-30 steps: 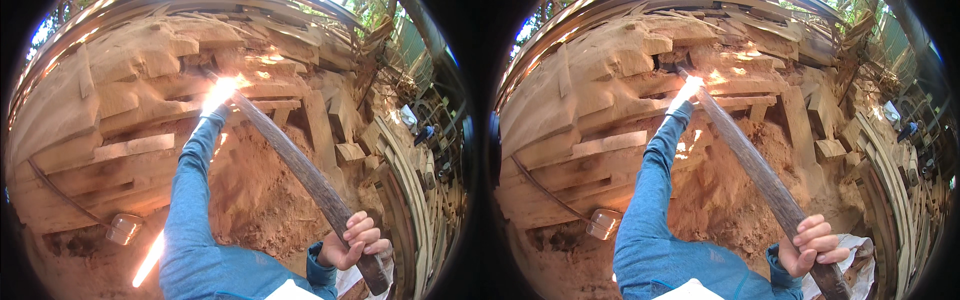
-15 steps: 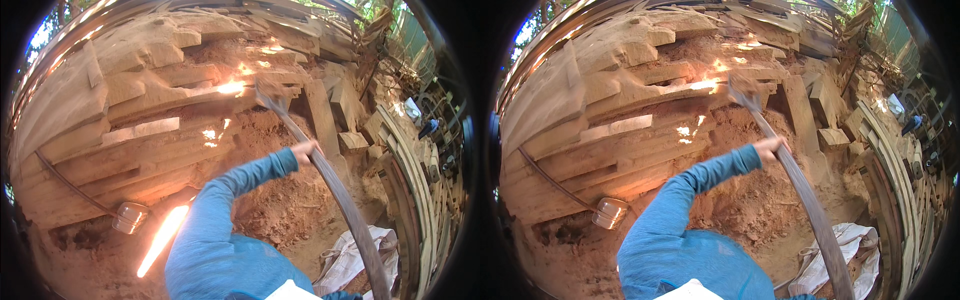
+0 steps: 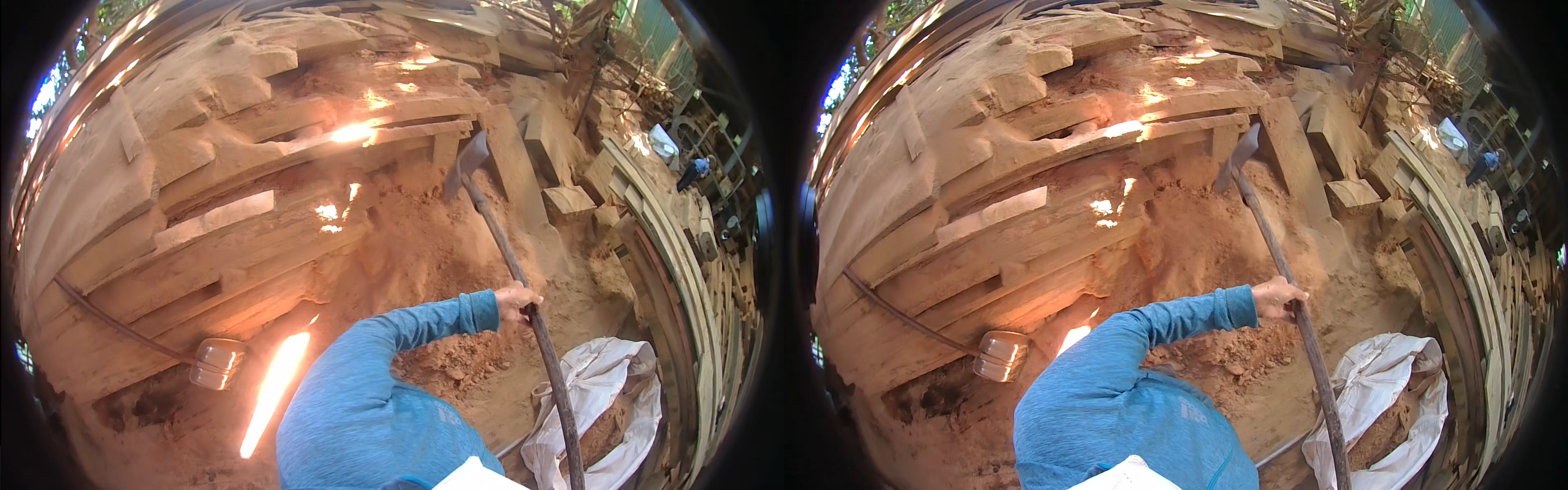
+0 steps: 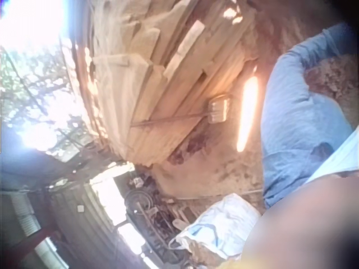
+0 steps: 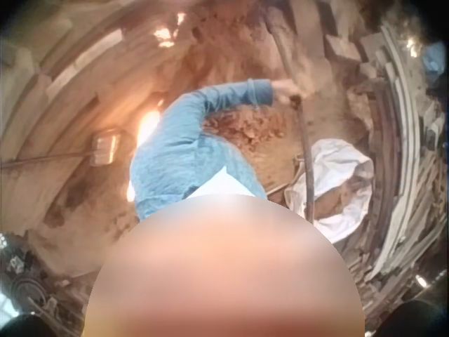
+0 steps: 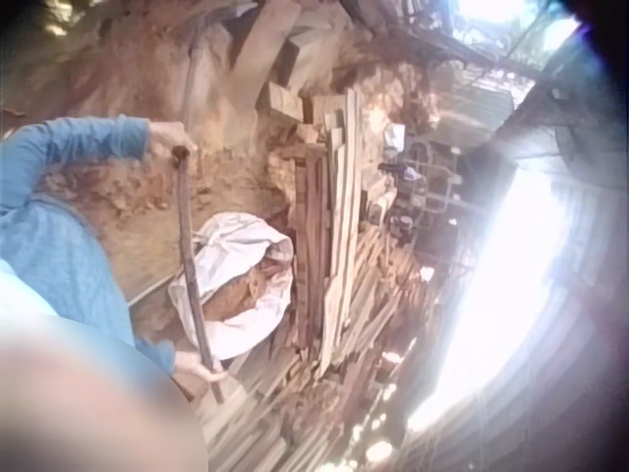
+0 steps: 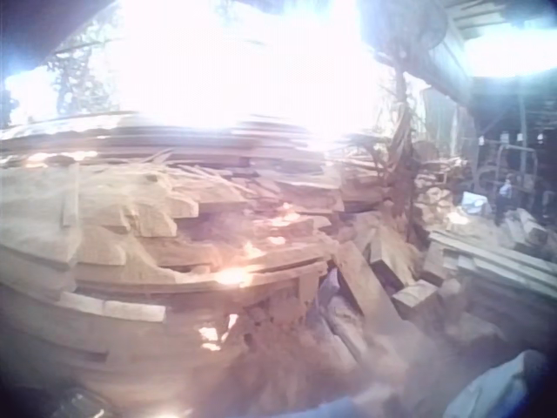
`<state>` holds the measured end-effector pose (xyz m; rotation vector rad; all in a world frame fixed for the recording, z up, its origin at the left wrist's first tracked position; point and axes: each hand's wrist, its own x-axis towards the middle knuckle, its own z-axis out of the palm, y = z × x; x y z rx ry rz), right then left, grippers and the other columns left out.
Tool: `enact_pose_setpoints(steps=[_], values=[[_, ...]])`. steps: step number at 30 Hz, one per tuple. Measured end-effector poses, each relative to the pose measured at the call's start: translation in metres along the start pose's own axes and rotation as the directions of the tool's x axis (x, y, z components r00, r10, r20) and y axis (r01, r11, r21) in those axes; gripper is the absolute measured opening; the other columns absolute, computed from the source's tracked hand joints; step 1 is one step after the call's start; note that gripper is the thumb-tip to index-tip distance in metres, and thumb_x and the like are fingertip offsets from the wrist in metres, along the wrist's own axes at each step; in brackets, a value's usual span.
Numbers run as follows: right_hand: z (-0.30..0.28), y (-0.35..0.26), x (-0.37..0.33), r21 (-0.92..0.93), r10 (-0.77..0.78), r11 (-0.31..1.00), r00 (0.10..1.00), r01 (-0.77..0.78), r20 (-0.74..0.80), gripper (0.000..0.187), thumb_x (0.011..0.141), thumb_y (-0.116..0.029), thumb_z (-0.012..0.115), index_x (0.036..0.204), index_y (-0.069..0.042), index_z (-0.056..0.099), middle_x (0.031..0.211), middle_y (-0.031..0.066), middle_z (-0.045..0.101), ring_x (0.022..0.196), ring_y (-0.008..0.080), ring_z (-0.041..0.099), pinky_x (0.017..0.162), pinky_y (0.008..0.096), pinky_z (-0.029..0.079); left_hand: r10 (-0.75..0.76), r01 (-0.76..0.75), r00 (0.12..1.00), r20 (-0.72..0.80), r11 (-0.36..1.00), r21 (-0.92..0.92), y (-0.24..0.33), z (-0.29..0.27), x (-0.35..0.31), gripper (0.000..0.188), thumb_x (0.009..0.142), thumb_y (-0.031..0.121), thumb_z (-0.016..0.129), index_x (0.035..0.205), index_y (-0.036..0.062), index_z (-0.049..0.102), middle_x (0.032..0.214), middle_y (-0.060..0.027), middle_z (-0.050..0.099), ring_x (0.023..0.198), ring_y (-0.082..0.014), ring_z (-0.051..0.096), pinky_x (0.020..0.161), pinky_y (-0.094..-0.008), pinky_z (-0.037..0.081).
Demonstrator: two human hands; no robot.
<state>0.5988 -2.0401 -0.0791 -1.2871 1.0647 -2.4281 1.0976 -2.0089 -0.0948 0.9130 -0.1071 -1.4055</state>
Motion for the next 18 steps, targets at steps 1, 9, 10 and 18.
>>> enact_pose_setpoints(steps=[1, 9, 10, 18], values=[[0.002, 0.008, -0.009, -0.063, -0.041, 0.997, 0.999, 0.042, 0.018, 0.025, 0.086, -0.016, 0.057, 0.108, -0.008, 0.052, 0.081, 0.003, 0.048, 0.072, 0.0153, 0.048, 0.065, 0.0266, 0.043, 0.086, -0.086, 0.996, -0.004, 0.996, 0.021, 0.012, -0.003, -0.013, 0.016, 0.087, 0.007, 0.056, 0.099, 0.0006, 0.047, 0.086, -0.0087, 0.054, 0.078, -0.0224, 0.059, 0.068, -0.0482, 0.055], [0.122, 0.046, -0.106, 0.268, 0.881, 0.32, 0.389, -0.909, 0.268, 0.041, 0.081, -0.044, 0.06, 0.07, -0.005, 0.053, 0.076, 0.0065, 0.058, 0.078, 0.0227, 0.057, 0.078, 0.0407, 0.047, 0.641, -0.58, 0.713, -0.282, 0.766, 0.275, 0.147, -0.088, -0.086, 0.056, 0.078, 0.015, 0.071, 0.112, 0.0033, 0.028, 0.105, -0.0138, 0.048, 0.085, -0.024, 0.062, 0.061, -0.0408, 0.059], [0.136, 0.044, -0.134, 0.224, 0.86, 0.25, 0.322, -0.942, 0.395, 0.033, 0.084, -0.038, 0.059, 0.08, -0.005, 0.058, 0.08, 0.0067, 0.062, 0.079, 0.0216, 0.059, 0.079, 0.0382, 0.047, 0.687, -0.606, 0.651, -0.324, 0.727, 0.323, 0.164, -0.107, -0.088, 0.056, 0.077, 0.016, 0.071, 0.111, 0.003, 0.029, 0.103, -0.0138, 0.05, 0.083, -0.024, 0.062, 0.06, -0.0413, 0.059], [0.256, -0.037, -0.29, 0.103, 0.773, -0.201, -0.093, -0.974, 0.627, 0.025, 0.083, -0.03, 0.065, 0.079, -0.006, 0.06, 0.083, 0.0073, 0.064, 0.081, 0.0198, 0.061, 0.081, 0.0391, 0.051, 0.758, -0.694, 0.282, -0.588, 0.584, 0.421, 0.279, -0.305, -0.106, 0.036, 0.073, 0.01, 0.07, 0.099, -0.0021, 0.048, 0.086, -0.0115, 0.057, 0.073, -0.0212, 0.06, 0.06, -0.0371, 0.052]])
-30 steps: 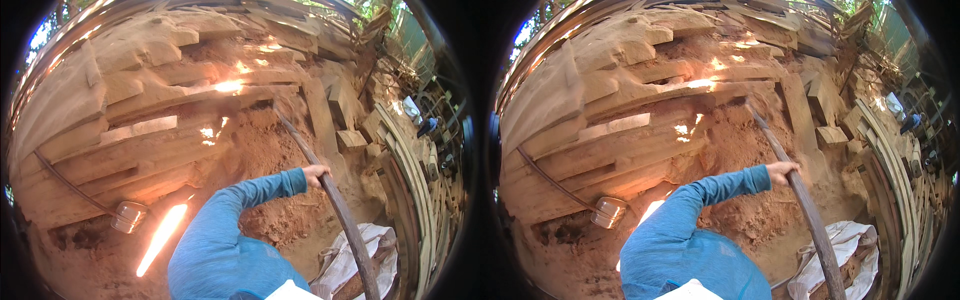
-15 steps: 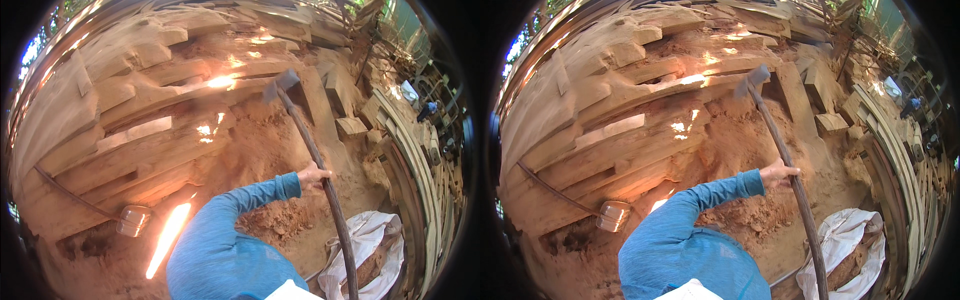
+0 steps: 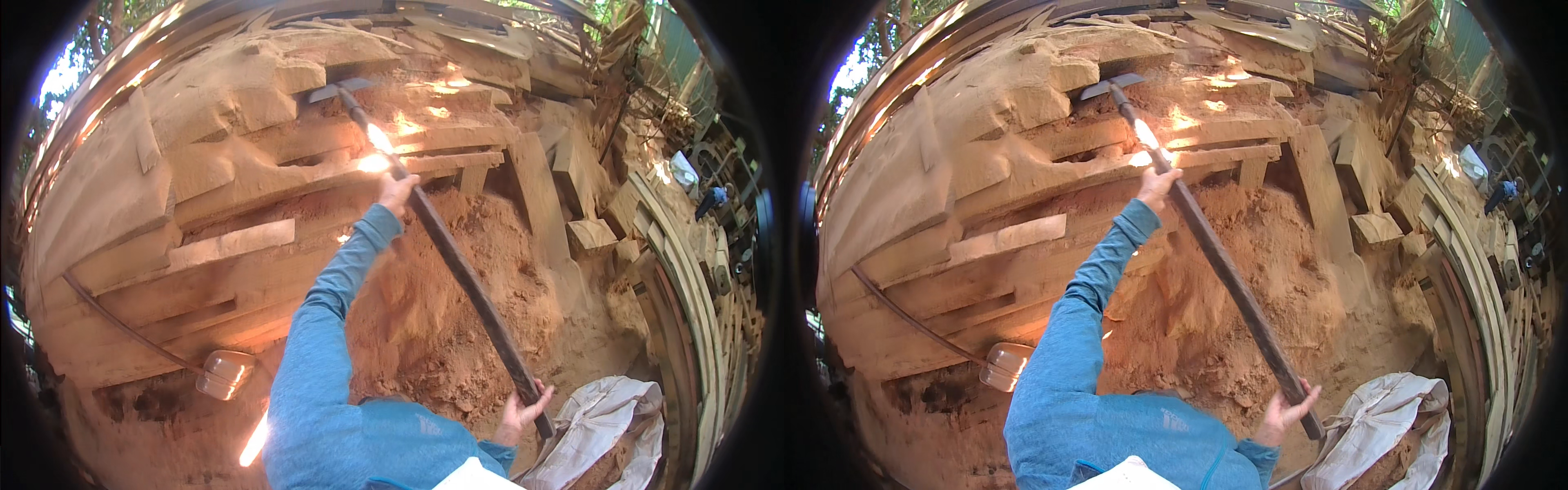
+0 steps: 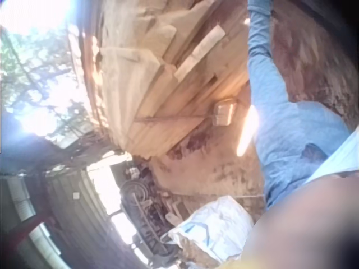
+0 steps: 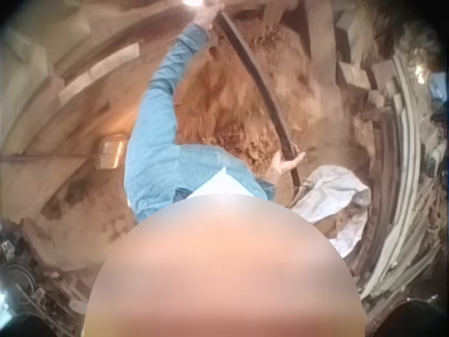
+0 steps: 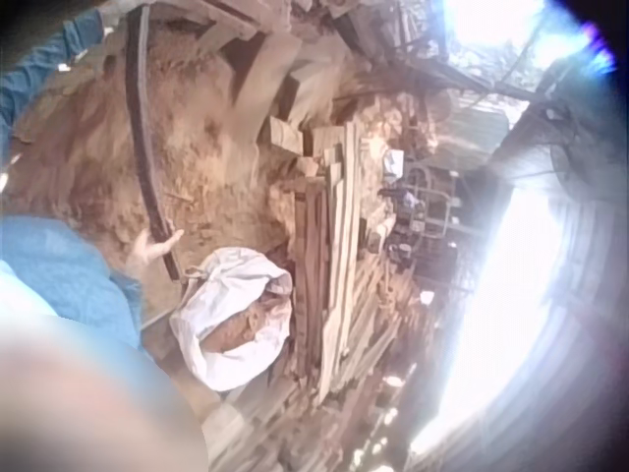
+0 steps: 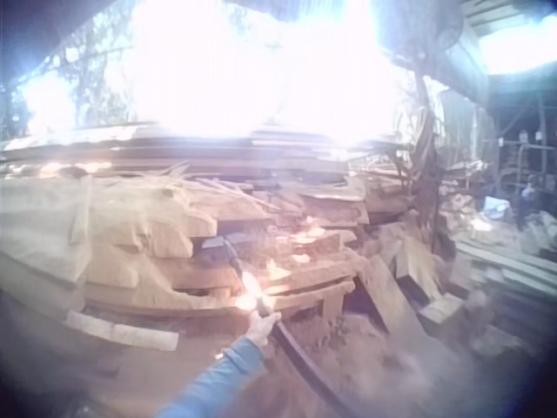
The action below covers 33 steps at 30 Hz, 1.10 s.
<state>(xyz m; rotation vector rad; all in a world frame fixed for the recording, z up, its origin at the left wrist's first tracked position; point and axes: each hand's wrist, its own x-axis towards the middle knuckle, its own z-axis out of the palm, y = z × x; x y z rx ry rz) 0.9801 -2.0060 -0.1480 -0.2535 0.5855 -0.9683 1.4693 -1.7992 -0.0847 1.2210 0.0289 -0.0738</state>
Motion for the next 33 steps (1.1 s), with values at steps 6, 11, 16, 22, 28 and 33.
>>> enact_pose_setpoints(steps=[6, 11, 16, 22, 28, 33], values=[[0.066, 0.074, 0.02, 0.034, 0.182, 0.982, 0.98, -0.185, 0.086, 0.017, 0.086, -0.021, 0.062, 0.079, -0.005, 0.06, 0.088, 0.0092, 0.066, 0.087, 0.0206, 0.062, 0.085, 0.0412, 0.05, -0.063, 0.061, 0.994, -0.085, 0.998, -0.029, -0.03, -0.032, 0.095, 0.019, 0.087, 0.026, 0.054, 0.095, 0.0088, 0.054, 0.072, -0.0037, 0.055, 0.06, -0.0181, 0.055, 0.052, -0.0332, 0.047], [0.101, 0.04, 0.047, 0.015, 0.209, 0.977, 0.972, -0.212, 0.109, 0.012, 0.085, -0.015, 0.061, 0.082, -0.004, 0.059, 0.084, 0.0096, 0.064, 0.089, 0.0218, 0.061, 0.086, 0.04, 0.049, -0.046, 0.018, 0.991, -0.123, 0.977, -0.214, -0.017, 0.0, 0.105, 0.021, 0.088, 0.027, 0.052, 0.1, 0.0096, 0.049, 0.073, -0.0065, 0.051, 0.059, -0.0192, 0.053, 0.053, -0.0346, 0.047], [0.15, -0.019, 0.046, -0.095, -0.015, 0.994, 0.913, 0.059, 0.408, 0.005, 0.079, -0.007, 0.06, 0.08, -0.004, 0.056, 0.086, 0.008, 0.062, 0.088, 0.0192, 0.058, 0.088, 0.0358, 0.046, -0.113, 0.041, 0.979, -0.169, 0.924, -0.379, 0.026, 0.048, 0.078, 0.029, 0.084, 0.028, 0.059, 0.095, 0.0044, 0.045, 0.073, -0.009, 0.049, 0.056, -0.0213, 0.054, 0.049, -0.0367, 0.049], [0.17, -0.091, 0.025, 0.001, -0.292, 0.942, 0.82, 0.336, 0.493, 0.018, 0.083, -0.008, 0.053, 0.068, -0.007, 0.042, 0.074, 0.0053, 0.047, 0.086, 0.0199, 0.05, 0.095, 0.0385, 0.038, -0.061, 0.011, 0.995, -0.074, 0.834, -0.551, 0.036, 0.101, 0.008, 0.023, 0.081, 0.02, 0.056, 0.085, 0.0053, 0.038, 0.064, -0.0064, 0.045, 0.046, -0.0196, 0.052, 0.041, -0.0394, 0.049], [0.171, -0.146, 0.002, 0.033, -0.455, 0.87, 0.776, 0.492, 0.436, 0.022, 0.084, -0.002, 0.05, 0.066, -0.007, 0.038, 0.07, 0.0037, 0.04, 0.081, 0.0186, 0.044, 0.088, 0.0352, 0.036, -0.134, 0.095, 0.991, -0.029, 0.825, -0.557, 0.035, 0.144, -0.038, 0.031, 0.079, 0.017, 0.055, 0.092, 0.0048, 0.031, 0.074, -0.0107, 0.043, 0.048, -0.0202, 0.051, 0.041, -0.0392, 0.05], [0.174, -0.158, -0.02, 0.055, -0.562, 0.79, 0.685, 0.611, 0.463, 0.025, 0.084, -0.006, 0.048, 0.065, -0.009, 0.032, 0.067, 0.0016, 0.032, 0.073, 0.0162, 0.037, 0.074, 0.0314, 0.033, -0.13, 0.077, 0.99, -0.057, 0.828, -0.555, 0.042, 0.157, -0.059, 0.026, 0.078, 0.014, 0.057, 0.085, 0.0015, 0.036, 0.068, -0.0092, 0.043, 0.048, -0.0206, 0.053, 0.042, -0.0394, 0.052]])
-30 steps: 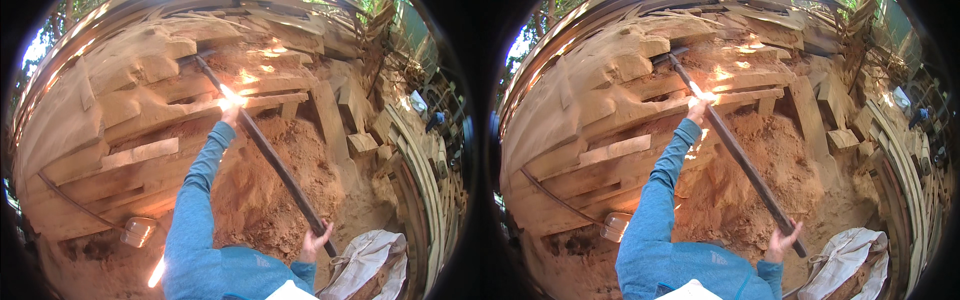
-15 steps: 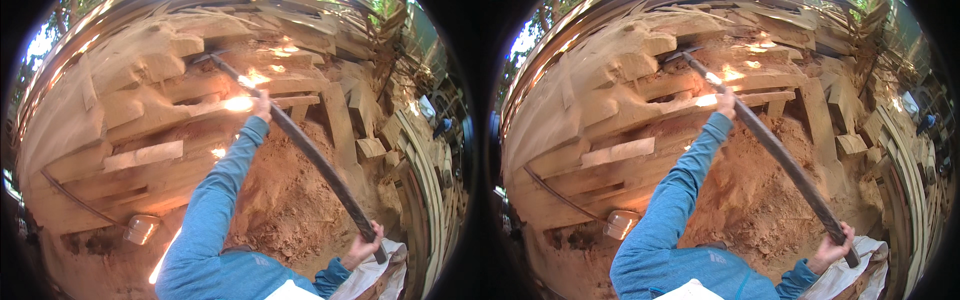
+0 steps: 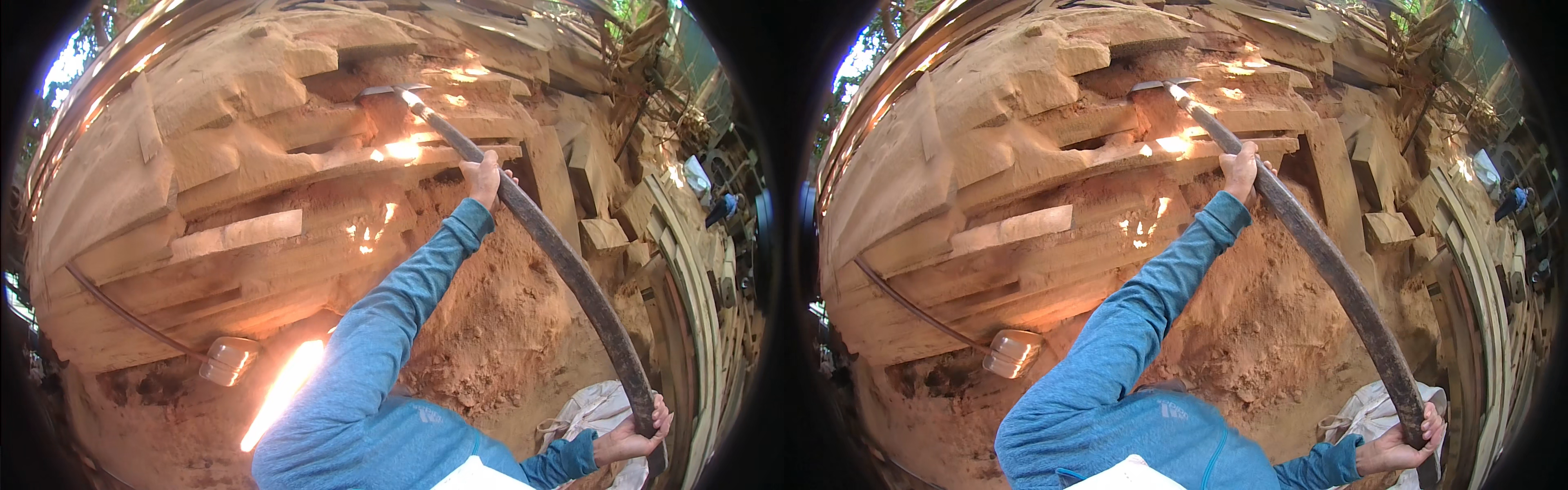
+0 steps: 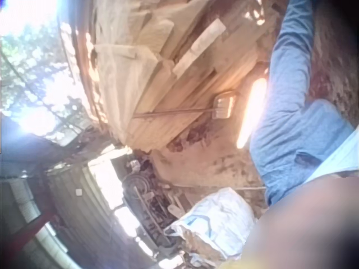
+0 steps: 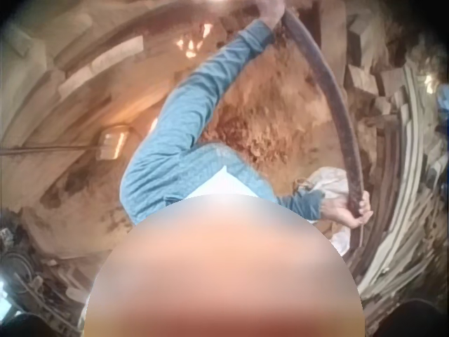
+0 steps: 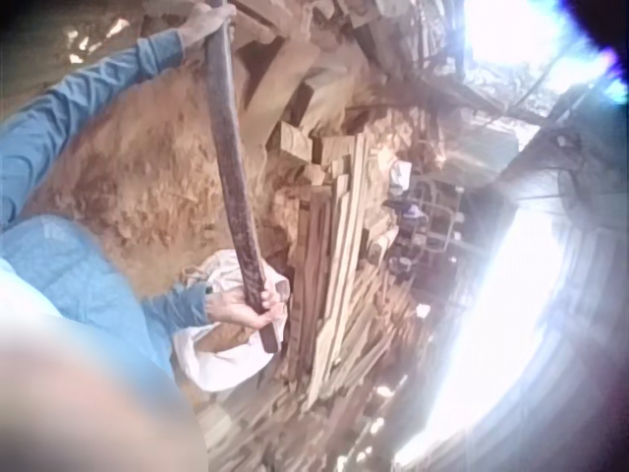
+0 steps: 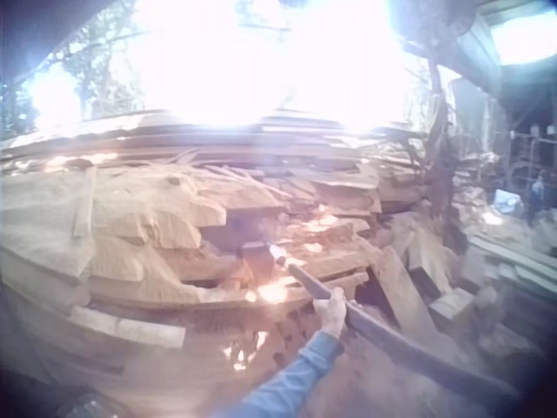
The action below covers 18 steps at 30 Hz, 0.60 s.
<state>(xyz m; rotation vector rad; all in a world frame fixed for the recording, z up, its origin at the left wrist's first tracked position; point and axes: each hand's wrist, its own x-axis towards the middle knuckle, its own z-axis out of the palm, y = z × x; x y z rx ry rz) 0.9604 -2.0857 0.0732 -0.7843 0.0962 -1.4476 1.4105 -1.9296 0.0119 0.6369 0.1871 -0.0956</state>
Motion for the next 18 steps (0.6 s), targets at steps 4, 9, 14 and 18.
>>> enact_pose_setpoints(steps=[4, 9, 14, 18], values=[[0.009, -0.02, -0.005, 0.02, -0.088, 0.996, 0.99, 0.087, 0.107, 0.024, 0.082, -0.005, 0.047, 0.063, -0.009, 0.033, 0.065, 0.0018, 0.032, 0.071, 0.0154, 0.037, 0.072, 0.0298, 0.034, -0.017, 0.017, 0.999, 0.037, 1.0, -0.011, 0.01, 0.004, -0.015, 0.022, 0.077, 0.013, 0.057, 0.079, -0.0004, 0.039, 0.065, -0.009, 0.045, 0.046, -0.0201, 0.054, 0.041, -0.0378, 0.052], [0.024, -0.064, -0.021, 0.092, -0.126, 0.99, 0.974, 0.11, 0.187, 0.027, 0.08, -0.005, 0.049, 0.06, -0.01, 0.031, 0.064, 0.0028, 0.032, 0.069, 0.0159, 0.036, 0.073, 0.0307, 0.033, -0.101, 0.107, 0.99, 0.097, 0.993, -0.053, -0.004, 0.015, -0.048, 0.02, 0.078, 0.012, 0.056, 0.076, 0.0007, 0.04, 0.062, -0.0086, 0.046, 0.045, -0.0201, 0.053, 0.041, -0.0381, 0.051], [0.047, -0.117, -0.041, -0.051, -0.552, 0.832, 0.834, 0.552, 0.013, 0.025, 0.078, -0.008, 0.049, 0.058, -0.015, 0.036, 0.05, -0.0063, 0.024, 0.042, 0.0079, 0.029, 0.045, 0.0229, 0.03, -0.247, 0.288, 0.927, 0.282, 0.951, -0.112, -0.037, 0.007, -0.121, 0.017, 0.08, 0.012, 0.054, 0.071, 0.0036, 0.043, 0.06, -0.0073, 0.047, 0.047, -0.018, 0.052, 0.045, -0.0368, 0.05], [0.035, -0.16, -0.057, -0.024, -0.58, 0.806, 0.796, 0.592, 0.174, 0.028, 0.082, -0.011, 0.048, 0.058, -0.016, 0.034, 0.049, -0.0074, 0.023, 0.041, 0.0066, 0.029, 0.043, 0.0216, 0.03, -0.395, 0.465, 0.87, 0.296, 0.856, -0.225, -0.045, 0.003, -0.165, 0.014, 0.082, 0.01, 0.053, 0.072, 0.0038, 0.045, 0.06, -0.0053, 0.046, 0.05, -0.0154, 0.05, 0.049, -0.036, 0.05]])
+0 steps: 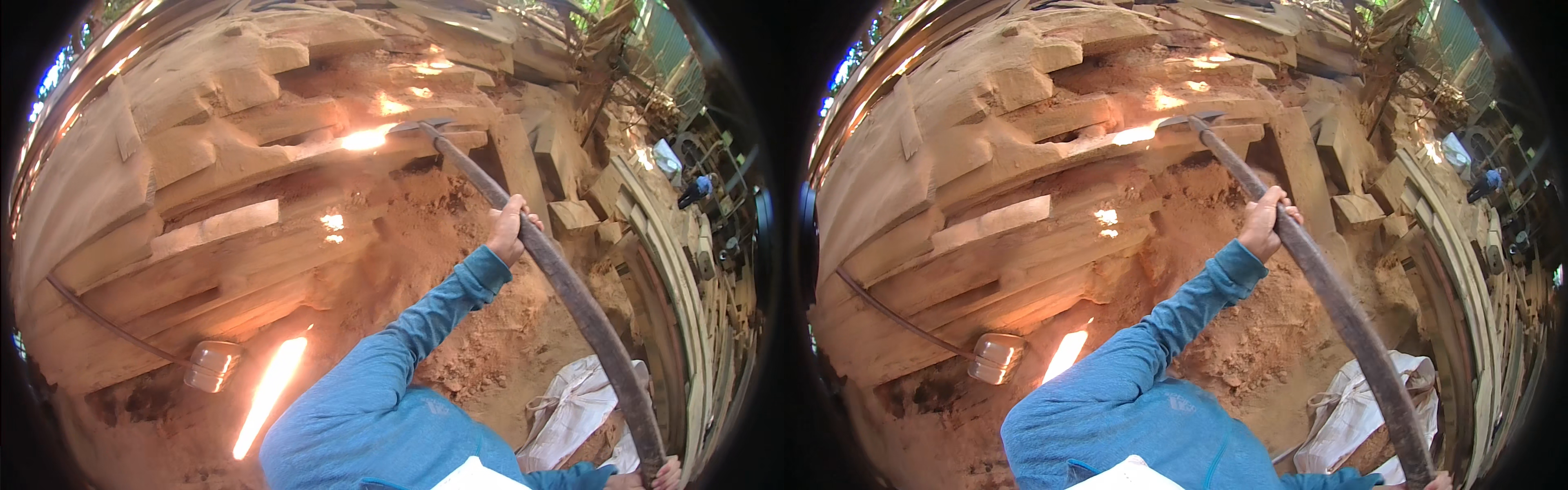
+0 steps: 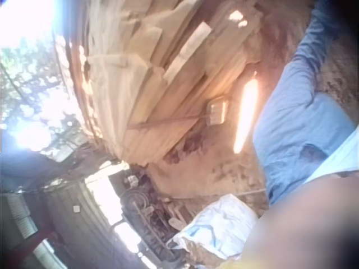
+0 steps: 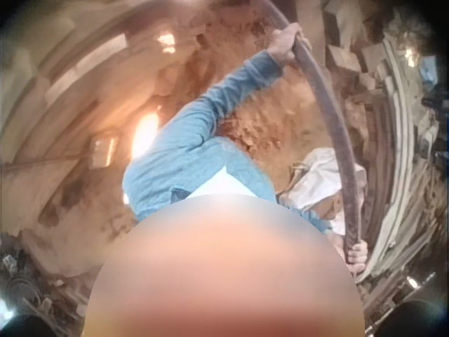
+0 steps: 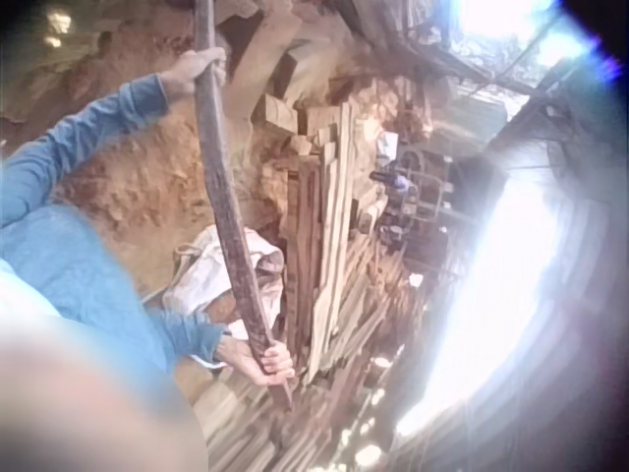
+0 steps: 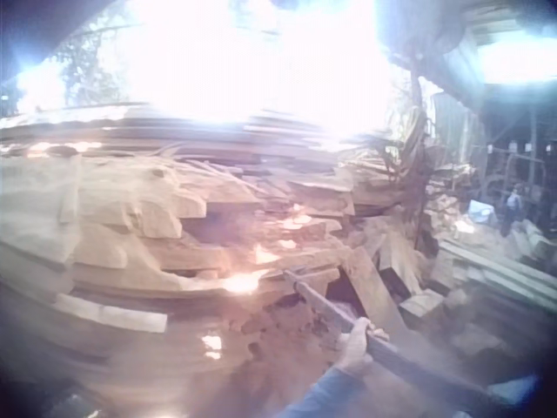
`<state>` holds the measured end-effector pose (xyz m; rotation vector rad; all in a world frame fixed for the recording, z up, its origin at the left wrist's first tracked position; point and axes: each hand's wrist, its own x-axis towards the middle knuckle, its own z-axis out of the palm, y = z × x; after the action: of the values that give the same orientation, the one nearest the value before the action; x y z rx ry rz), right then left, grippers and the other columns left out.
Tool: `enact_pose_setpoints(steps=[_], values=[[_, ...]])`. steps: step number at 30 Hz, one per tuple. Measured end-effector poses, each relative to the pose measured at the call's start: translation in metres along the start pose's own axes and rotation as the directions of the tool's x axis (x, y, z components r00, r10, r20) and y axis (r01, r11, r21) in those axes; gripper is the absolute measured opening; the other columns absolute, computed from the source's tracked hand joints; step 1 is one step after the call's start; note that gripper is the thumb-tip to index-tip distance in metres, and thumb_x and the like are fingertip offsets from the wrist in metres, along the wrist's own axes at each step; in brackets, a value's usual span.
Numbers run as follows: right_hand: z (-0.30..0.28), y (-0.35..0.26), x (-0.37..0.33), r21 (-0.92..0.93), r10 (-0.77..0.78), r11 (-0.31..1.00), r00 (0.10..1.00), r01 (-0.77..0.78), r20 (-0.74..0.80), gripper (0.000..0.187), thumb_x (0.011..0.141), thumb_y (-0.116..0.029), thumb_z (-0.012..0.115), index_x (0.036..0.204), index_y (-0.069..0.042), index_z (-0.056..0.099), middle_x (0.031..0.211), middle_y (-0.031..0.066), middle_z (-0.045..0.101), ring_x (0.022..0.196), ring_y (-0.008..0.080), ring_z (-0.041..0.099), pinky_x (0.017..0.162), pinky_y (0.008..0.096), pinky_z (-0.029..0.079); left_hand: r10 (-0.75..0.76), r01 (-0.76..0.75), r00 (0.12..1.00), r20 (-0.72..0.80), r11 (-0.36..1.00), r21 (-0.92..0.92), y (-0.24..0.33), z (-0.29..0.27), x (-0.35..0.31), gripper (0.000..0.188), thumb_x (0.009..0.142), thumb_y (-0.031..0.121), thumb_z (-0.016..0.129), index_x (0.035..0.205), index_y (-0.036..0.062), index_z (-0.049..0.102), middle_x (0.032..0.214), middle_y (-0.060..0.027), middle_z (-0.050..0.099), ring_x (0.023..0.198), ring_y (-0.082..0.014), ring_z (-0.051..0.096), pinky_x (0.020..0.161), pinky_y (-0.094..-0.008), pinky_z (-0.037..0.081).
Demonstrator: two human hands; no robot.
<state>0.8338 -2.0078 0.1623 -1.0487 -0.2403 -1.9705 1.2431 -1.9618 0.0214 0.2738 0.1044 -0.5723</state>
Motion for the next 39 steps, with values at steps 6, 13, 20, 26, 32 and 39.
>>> enact_pose_setpoints(steps=[6, 13, 20, 26, 32, 39], values=[[-0.033, 0.021, -0.02, 0.236, 0.0, 0.972, 1.0, 0.007, -0.027, 0.028, 0.084, -0.012, 0.047, 0.059, -0.016, 0.035, 0.049, -0.0081, 0.023, 0.041, 0.0052, 0.028, 0.044, 0.0204, 0.029, 0.104, -0.118, 0.956, 0.275, 0.992, 0.035, 0.035, 0.013, 0.008, 0.012, 0.084, 0.009, 0.051, 0.074, 0.0033, 0.047, 0.06, -0.004, 0.044, 0.049, -0.0139, 0.048, 0.05, -0.0355, 0.05], [0.017, 0.137, -0.13, -0.203, 0.422, 0.88, 0.903, -0.428, -0.078, 0.02, 0.084, -0.013, 0.047, 0.065, -0.008, 0.043, 0.066, 0.0008, 0.04, 0.064, 0.0127, 0.037, 0.072, 0.0325, 0.039, 0.187, -0.182, 0.981, -0.057, 0.98, 0.08, 0.167, -0.039, 0.15, 0.018, 0.08, 0.005, 0.062, 0.083, 0.0034, 0.044, 0.058, -0.0036, 0.048, 0.046, -0.0141, 0.051, 0.045, -0.0325, 0.05], [0.034, 0.121, -0.097, 0.057, 0.432, 0.901, 0.902, -0.431, 0.0, 0.03, 0.085, -0.004, 0.044, 0.064, -0.014, 0.026, 0.064, -0.0012, 0.023, 0.061, 0.0127, 0.028, 0.074, 0.0312, 0.036, 0.208, -0.196, 0.978, -0.034, 0.956, 0.218, 0.141, -0.052, 0.176, 0.011, 0.078, 0.005, 0.058, 0.074, 0.0038, 0.048, 0.058, -0.0092, 0.052, 0.047, -0.0228, 0.055, 0.046, -0.0396, 0.05], [0.013, 0.084, -0.046, 0.01, 0.364, 0.931, 0.924, -0.365, -0.113, 0.03, 0.085, -0.008, 0.044, 0.064, -0.013, 0.022, 0.066, 0.0, 0.02, 0.064, 0.0136, 0.027, 0.071, 0.0293, 0.033, 0.208, -0.227, 0.973, 0.101, 0.943, 0.242, 0.085, -0.019, 0.113, 0.01, 0.079, 0.008, 0.056, 0.074, 0.0012, 0.052, 0.059, -0.0114, 0.054, 0.048, -0.0231, 0.056, 0.047, -0.0378, 0.051], [0.012, 0.028, -0.016, -0.07, 0.071, 0.995, 0.997, -0.072, -0.022, 0.03, 0.08, -0.005, 0.045, 0.061, -0.015, 0.023, 0.059, -0.0005, 0.02, 0.059, 0.0129, 0.027, 0.062, 0.0276, 0.028, 0.102, -0.107, 0.992, 0.076, 0.993, 0.059, 0.052, -0.009, 0.047, 0.013, 0.08, 0.009, 0.054, 0.069, 0.0057, 0.047, 0.056, -0.0037, 0.045, 0.048, -0.0165, 0.049, 0.05, -0.0342, 0.048], [0.003, 0.003, -0.029, 0.216, -0.061, 0.975, 0.998, 0.06, -0.002, 0.027, 0.087, -0.01, 0.048, 0.063, -0.015, 0.036, 0.049, -0.009, 0.021, 0.041, 0.0035, 0.028, 0.044, 0.02, 0.029, -0.059, 0.064, 0.986, 0.159, 0.998, -0.025, 0.051, -0.006, 0.027, 0.017, 0.081, 0.005, 0.051, 0.068, 0.0097, 0.042, 0.056, 0.0028, 0.043, 0.046, -0.0086, 0.043, 0.049, -0.0264, 0.044]])
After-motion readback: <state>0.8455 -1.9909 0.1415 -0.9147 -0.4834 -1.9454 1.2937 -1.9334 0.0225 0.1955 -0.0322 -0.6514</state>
